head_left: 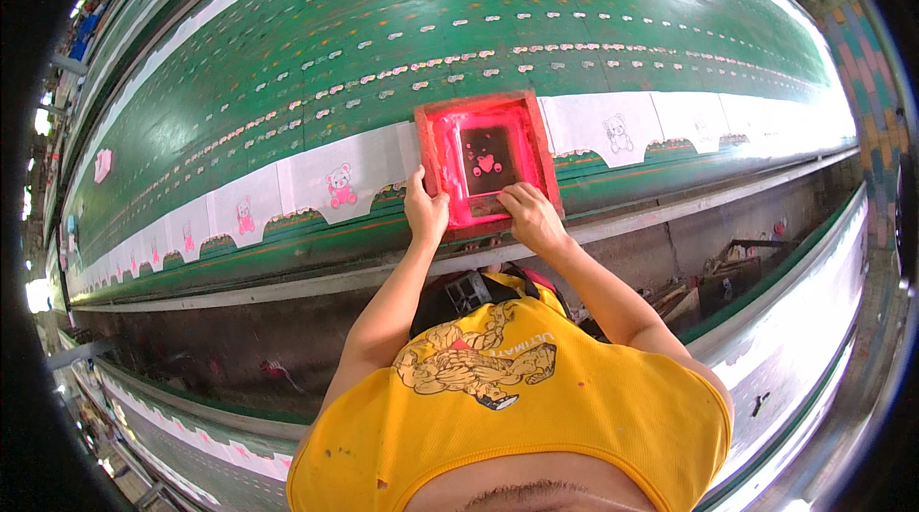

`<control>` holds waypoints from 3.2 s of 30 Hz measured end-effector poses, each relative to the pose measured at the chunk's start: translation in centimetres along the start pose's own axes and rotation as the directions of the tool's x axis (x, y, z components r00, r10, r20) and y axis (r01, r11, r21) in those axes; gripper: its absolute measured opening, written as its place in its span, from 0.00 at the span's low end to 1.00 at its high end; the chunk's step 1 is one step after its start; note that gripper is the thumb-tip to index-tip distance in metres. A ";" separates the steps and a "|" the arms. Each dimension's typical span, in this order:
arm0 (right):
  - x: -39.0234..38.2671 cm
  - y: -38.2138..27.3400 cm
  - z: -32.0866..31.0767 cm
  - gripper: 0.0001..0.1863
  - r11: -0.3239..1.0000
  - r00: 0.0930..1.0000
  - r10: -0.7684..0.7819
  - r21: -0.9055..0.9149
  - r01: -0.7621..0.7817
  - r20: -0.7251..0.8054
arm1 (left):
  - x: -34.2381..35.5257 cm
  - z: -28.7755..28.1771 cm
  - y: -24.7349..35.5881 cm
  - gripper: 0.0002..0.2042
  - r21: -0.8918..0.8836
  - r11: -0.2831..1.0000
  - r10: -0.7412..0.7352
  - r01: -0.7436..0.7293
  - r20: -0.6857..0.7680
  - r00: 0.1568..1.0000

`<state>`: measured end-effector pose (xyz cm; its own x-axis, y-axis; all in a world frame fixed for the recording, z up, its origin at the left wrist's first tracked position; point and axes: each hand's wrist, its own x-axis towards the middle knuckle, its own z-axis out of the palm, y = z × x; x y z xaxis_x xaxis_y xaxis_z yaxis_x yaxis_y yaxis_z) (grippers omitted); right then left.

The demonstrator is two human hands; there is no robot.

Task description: The person uses a red square stencil to apply pink ink onto a long green textile moving on a conveyor belt. They repeatedly dip the stencil into ink and press it onto the fabric to create a repeating pattern of teddy bear images.

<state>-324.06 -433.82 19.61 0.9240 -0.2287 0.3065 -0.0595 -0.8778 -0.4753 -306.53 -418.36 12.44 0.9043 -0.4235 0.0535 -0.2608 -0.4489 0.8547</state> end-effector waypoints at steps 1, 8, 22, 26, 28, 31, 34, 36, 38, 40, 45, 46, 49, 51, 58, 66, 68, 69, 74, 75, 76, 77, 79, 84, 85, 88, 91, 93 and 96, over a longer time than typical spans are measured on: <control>-0.5 -0.2 0.0 0.20 1.000 1.000 -0.001 0.006 0.000 0.006 | 0.0 0.0 0.0 0.29 -0.004 1.000 -0.010 0.010 0.014 1.000; -1.9 0.3 -2.4 0.22 0.974 0.956 0.223 0.091 -0.209 -0.191 | 0.3 0.0 0.2 0.30 -0.055 0.998 -0.033 0.034 0.021 0.999; -6.3 10.7 -7.1 0.25 0.725 0.713 0.667 0.409 -0.554 -0.216 | -1.0 6.6 7.4 0.31 -0.313 0.949 0.012 -0.031 -0.062 0.998; -8.4 17.1 -12.2 0.24 0.758 0.728 0.640 0.352 -0.548 -0.246 | -2.4 14.8 9.9 0.31 -0.311 0.949 0.026 -0.046 -0.070 0.997; -9.5 20.1 -14.3 0.24 0.749 0.722 0.650 0.361 -0.555 -0.239 | -3.7 17.9 13.1 0.31 -0.404 0.914 -0.067 0.045 -0.041 0.997; -11.3 23.2 -16.4 0.24 0.753 0.726 0.650 0.319 -0.576 -0.223 | -4.7 21.5 14.8 0.31 -0.292 0.957 -0.026 0.003 -0.073 0.997; -12.8 25.4 -17.4 0.24 0.771 0.748 0.630 0.280 -0.572 -0.209 | -5.2 23.7 15.4 0.30 -0.235 0.971 -0.048 0.034 -0.053 0.997; -13.5 26.1 -17.8 0.25 0.760 0.750 0.639 0.294 -0.580 -0.174 | -5.5 24.5 15.4 0.30 -0.224 0.973 -0.066 0.057 -0.034 0.997; -13.9 26.6 -17.9 0.25 0.755 0.762 0.632 0.335 -0.563 -0.142 | -5.4 24.6 15.4 0.30 -0.203 0.978 -0.055 0.047 -0.032 0.998; -14.0 27.0 -17.8 0.25 0.738 0.756 0.645 0.351 -0.576 -0.116 | -5.4 24.5 15.8 0.30 -0.201 0.977 -0.080 0.076 -0.011 0.997; -14.2 27.7 -18.0 0.21 0.748 0.769 0.626 0.378 -0.545 -0.131 | -5.8 24.0 18.4 0.31 -0.104 0.990 -0.098 0.094 -0.038 0.994; -14.1 27.8 -18.3 0.21 0.743 0.769 0.627 0.392 -0.543 -0.123 | -5.8 24.0 18.4 0.30 -0.083 0.993 -0.090 0.086 -0.046 0.995; -13.7 27.6 -19.5 0.19 0.713 0.760 0.647 0.406 -0.571 -0.067 | -5.7 24.3 17.8 0.30 -0.075 0.994 -0.087 0.083 -0.051 0.995; -13.7 27.0 -19.4 0.20 0.868 0.835 0.486 0.256 -0.426 -0.257 | -5.7 24.3 17.9 0.30 -0.076 0.992 -0.099 0.096 -0.038 0.994; -12.1 22.0 -21.0 0.24 0.975 0.996 0.001 0.223 -0.019 0.084 | -5.6 24.9 16.9 0.29 0.018 0.998 -0.060 0.061 -0.032 0.998; -10.2 22.3 -17.8 0.18 0.999 0.999 0.021 -0.040 -0.019 0.038 | -5.7 25.0 16.9 0.28 0.074 0.997 -0.012 0.016 -0.045 0.999; -10.3 22.8 -17.3 0.22 0.999 0.999 0.016 -0.037 -0.015 0.037 | -5.8 25.1 17.0 0.28 0.084 0.996 -0.011 0.016 -0.053 0.999; -10.4 22.5 -17.7 0.22 1.000 0.999 0.007 -0.018 -0.007 0.031 | -5.8 25.0 17.0 0.28 0.077 0.997 -0.002 0.006 -0.052 0.999; -11.9 22.5 -18.4 0.23 0.999 0.996 -0.050 0.006 0.049 0.072 | -5.9 24.9 17.2 0.27 0.092 0.996 0.007 -0.003 -0.042 0.999; -11.6 22.9 -18.0 0.23 0.998 0.997 -0.063 -0.003 0.063 0.054 | -5.9 24.8 17.3 0.28 0.092 0.996 0.001 0.002 -0.034 0.999; -10.9 23.4 -17.6 0.22 0.997 0.996 -0.077 -0.011 0.078 0.036 | -5.9 24.7 17.5 0.28 0.091 0.996 -0.005 0.007 -0.026 1.000; -10.0 24.0 -17.1 0.22 0.995 0.996 -0.093 -0.020 0.093 0.019 | -6.0 24.6 17.6 0.28 0.090 0.996 -0.012 0.013 -0.020 1.000; -7.1 25.5 -16.4 0.19 0.991 0.992 -0.118 -0.061 0.115 -0.039 | -6.0 24.6 17.3 0.28 0.102 0.995 0.019 -0.016 -0.026 0.999; -0.2 29.0 -15.3 0.11 0.992 0.990 -0.105 -0.079 0.097 -0.095 | -6.0 24.8 17.1 0.29 0.068 0.997 0.038 -0.036 -0.023 0.999; 0.9 29.2 -15.6 0.10 0.994 0.992 -0.099 -0.060 0.094 -0.084 | -6.1 24.8 17.1 0.29 0.071 0.997 0.035 -0.033 -0.024 0.999; 2.8 29.8 -15.9 0.06 0.997 0.993 -0.071 -0.022 0.070 -0.093 | -6.1 24.8 17.1 0.29 0.079 0.996 0.038 -0.036 -0.025 0.999; 3.0 30.3 -15.5 0.08 0.997 0.994 -0.067 -0.042 0.063 -0.090 | -5.9 24.8 17.2 0.29 0.087 0.995 0.052 -0.050 -0.025 0.998; 1.1 29.8 -15.4 0.10 0.999 0.997 -0.037 -0.037 0.034 -0.066 | -6.0 24.8 17.2 0.28 0.091 0.994 0.057 -0.054 -0.030 0.998; -3.9 27.0 -16.2 0.14 0.998 0.999 -0.041 -0.043 0.041 -0.009 | -6.1 24.7 17.4 0.29 0.101 0.994 0.045 -0.040 -0.038 0.998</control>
<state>-335.34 -463.43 18.93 0.9223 -0.1961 0.3330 -0.0381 -0.9037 -0.4265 -324.92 -443.07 14.19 0.9041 -0.4127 0.1112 -0.3300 -0.5087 0.7952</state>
